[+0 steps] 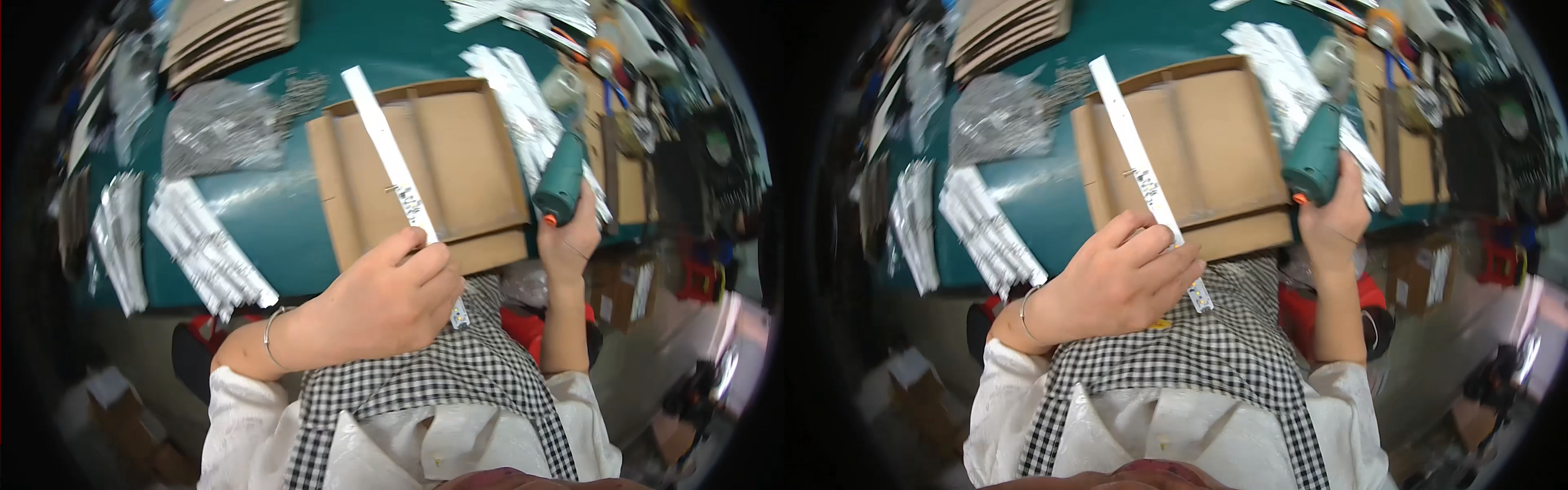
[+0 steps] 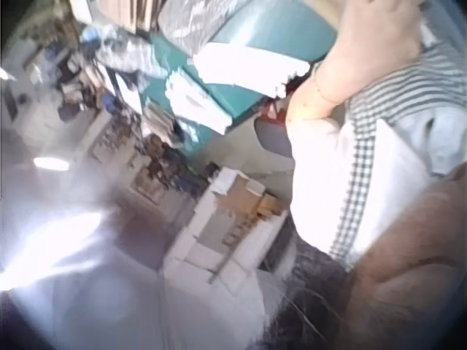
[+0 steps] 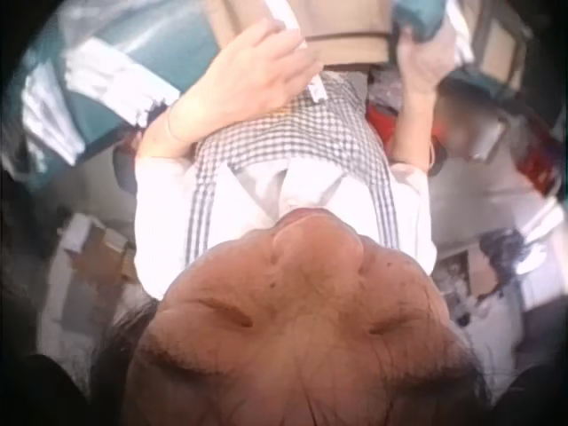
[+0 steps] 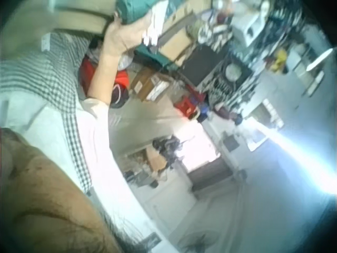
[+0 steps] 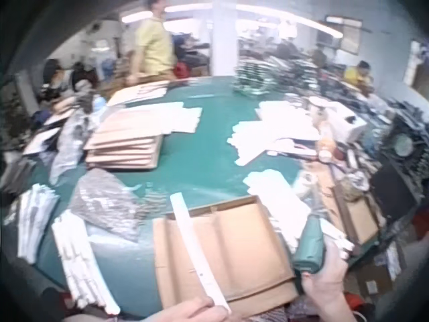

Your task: The person uses a soldering iron to apply heat to small components on white LED light strips. They handle the strips one at a time, placing them on a cardboard jig, applying the soldering iron, and then moving the finished strip to a pile on the table.

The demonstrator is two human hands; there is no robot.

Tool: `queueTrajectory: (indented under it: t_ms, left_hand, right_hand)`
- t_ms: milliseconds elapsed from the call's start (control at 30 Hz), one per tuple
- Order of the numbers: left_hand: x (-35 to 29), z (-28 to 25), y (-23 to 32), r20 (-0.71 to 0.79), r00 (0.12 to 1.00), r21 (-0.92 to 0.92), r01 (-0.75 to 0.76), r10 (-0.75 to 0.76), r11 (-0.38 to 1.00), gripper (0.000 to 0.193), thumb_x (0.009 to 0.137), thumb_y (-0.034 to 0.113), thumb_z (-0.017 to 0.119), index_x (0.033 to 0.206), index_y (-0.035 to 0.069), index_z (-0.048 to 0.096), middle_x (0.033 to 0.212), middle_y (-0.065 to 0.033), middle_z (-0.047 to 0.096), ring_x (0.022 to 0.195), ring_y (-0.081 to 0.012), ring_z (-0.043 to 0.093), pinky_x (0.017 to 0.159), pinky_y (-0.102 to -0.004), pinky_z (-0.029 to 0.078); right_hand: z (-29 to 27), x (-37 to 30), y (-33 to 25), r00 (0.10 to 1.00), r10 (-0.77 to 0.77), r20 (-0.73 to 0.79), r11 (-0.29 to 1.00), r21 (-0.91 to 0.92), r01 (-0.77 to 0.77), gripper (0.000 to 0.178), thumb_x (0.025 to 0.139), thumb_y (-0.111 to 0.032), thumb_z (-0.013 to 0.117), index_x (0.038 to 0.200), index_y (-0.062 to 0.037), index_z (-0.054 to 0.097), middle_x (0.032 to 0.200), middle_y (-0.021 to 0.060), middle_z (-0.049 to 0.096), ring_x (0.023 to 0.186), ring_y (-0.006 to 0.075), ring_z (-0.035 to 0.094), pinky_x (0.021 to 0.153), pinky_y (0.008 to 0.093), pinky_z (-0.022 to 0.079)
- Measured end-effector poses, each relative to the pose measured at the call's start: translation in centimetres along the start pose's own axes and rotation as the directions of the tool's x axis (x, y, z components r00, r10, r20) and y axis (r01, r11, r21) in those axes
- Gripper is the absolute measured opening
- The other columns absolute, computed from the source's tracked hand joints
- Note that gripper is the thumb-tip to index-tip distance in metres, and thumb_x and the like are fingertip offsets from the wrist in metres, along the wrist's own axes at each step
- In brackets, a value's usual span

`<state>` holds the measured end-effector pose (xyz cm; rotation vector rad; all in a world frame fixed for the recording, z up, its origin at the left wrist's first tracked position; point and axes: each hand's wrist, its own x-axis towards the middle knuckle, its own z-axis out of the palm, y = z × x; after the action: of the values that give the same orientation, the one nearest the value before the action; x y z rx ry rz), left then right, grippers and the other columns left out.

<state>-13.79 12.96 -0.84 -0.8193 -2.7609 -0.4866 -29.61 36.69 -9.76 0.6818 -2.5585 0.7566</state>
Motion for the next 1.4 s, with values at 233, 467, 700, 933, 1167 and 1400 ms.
queueTrajectory:
  t_ms: [233, 467, 700, 933, 1167, 1400]
  left_hand:
    - [-8.1, -5.9, -0.8, 0.049, 0.952, 0.244, 0.281, -0.301, 0.928, 0.028, 0.069, 0.015, 0.066, 0.093, 0.001, 0.070, 0.102, -0.0060, 0.066, 0.085, -0.0209, 0.058, 0.083, -0.0374, 0.050]
    - [-17.1, -7.7, -1.0, -0.138, 0.804, 0.363, 0.584, -0.578, 0.726, 0.019, 0.072, 0.012, 0.067, 0.088, 0.007, 0.075, 0.098, -0.0034, 0.073, 0.082, -0.0180, 0.061, 0.078, -0.0324, 0.050]
    - [-21.5, -6.4, -2.7, -0.068, 0.717, 0.360, 0.666, -0.693, 0.653, 0.018, 0.078, 0.011, 0.063, 0.090, 0.009, 0.076, 0.095, 0.0006, 0.072, 0.086, -0.0171, 0.060, 0.081, -0.0320, 0.048]
    - [-22.1, -5.6, -3.0, -0.089, 0.687, 0.212, 0.720, -0.721, 0.661, 0.025, 0.074, -0.001, 0.064, 0.095, 0.004, 0.075, 0.101, -0.0058, 0.073, 0.091, -0.0238, 0.065, 0.084, -0.0371, 0.051]
    - [-22.2, -5.2, -2.7, -0.103, 0.646, 0.154, 0.761, -0.756, 0.630, 0.030, 0.072, -0.008, 0.059, 0.097, 0.001, 0.073, 0.103, -0.0102, 0.072, 0.092, -0.0284, 0.066, 0.087, -0.0405, 0.052]
    - [-20.0, -7.1, -2.4, -0.155, 0.683, 0.223, 0.728, -0.713, 0.649, 0.033, 0.068, -0.006, 0.066, 0.099, 0.003, 0.072, 0.101, -0.0088, 0.072, 0.086, -0.0275, 0.065, 0.078, -0.0395, 0.052]
  right_hand:
    - [1.1, -0.7, 1.0, 0.991, -0.120, 0.067, 0.987, -0.100, 0.126, 0.064, 0.073, 0.004, 0.077, 0.133, 0.0013, 0.053, 0.123, 0.0220, 0.064, 0.110, 0.0399, 0.064, 0.093, 0.0416, 0.051]
    - [0.7, -0.6, 0.7, 0.987, -0.099, 0.129, 0.988, -0.102, 0.113, 0.064, 0.075, 0.002, 0.077, 0.133, 0.0014, 0.052, 0.123, 0.0222, 0.064, 0.110, 0.0403, 0.063, 0.092, 0.0420, 0.051]
    - [0.7, -0.4, 0.9, 0.978, -0.106, 0.180, 0.989, -0.083, 0.123, 0.067, 0.071, 0.007, 0.073, 0.134, 0.0008, 0.051, 0.123, 0.0236, 0.063, 0.110, 0.0417, 0.063, 0.092, 0.0439, 0.050]
    - [0.6, -0.9, 1.6, 0.972, -0.172, 0.161, 0.981, -0.057, 0.184, 0.073, 0.068, 0.006, 0.076, 0.136, 0.0013, 0.050, 0.122, 0.0244, 0.063, 0.110, 0.0426, 0.063, 0.093, 0.0433, 0.051]
    - [0.9, -1.4, 4.8, 0.989, 0.096, 0.114, 0.941, 0.314, -0.128, 0.054, 0.081, 0.004, 0.075, 0.131, 0.0040, 0.053, 0.112, 0.0152, 0.067, 0.094, 0.0236, 0.065, 0.085, 0.0329, 0.051]
    - [-3.6, -2.4, 0.8, 0.973, 0.228, 0.022, 0.725, 0.664, -0.185, 0.051, 0.083, 0.006, 0.075, 0.127, 0.0079, 0.050, 0.110, 0.0097, 0.057, 0.094, 0.0151, 0.055, 0.085, 0.0270, 0.048]
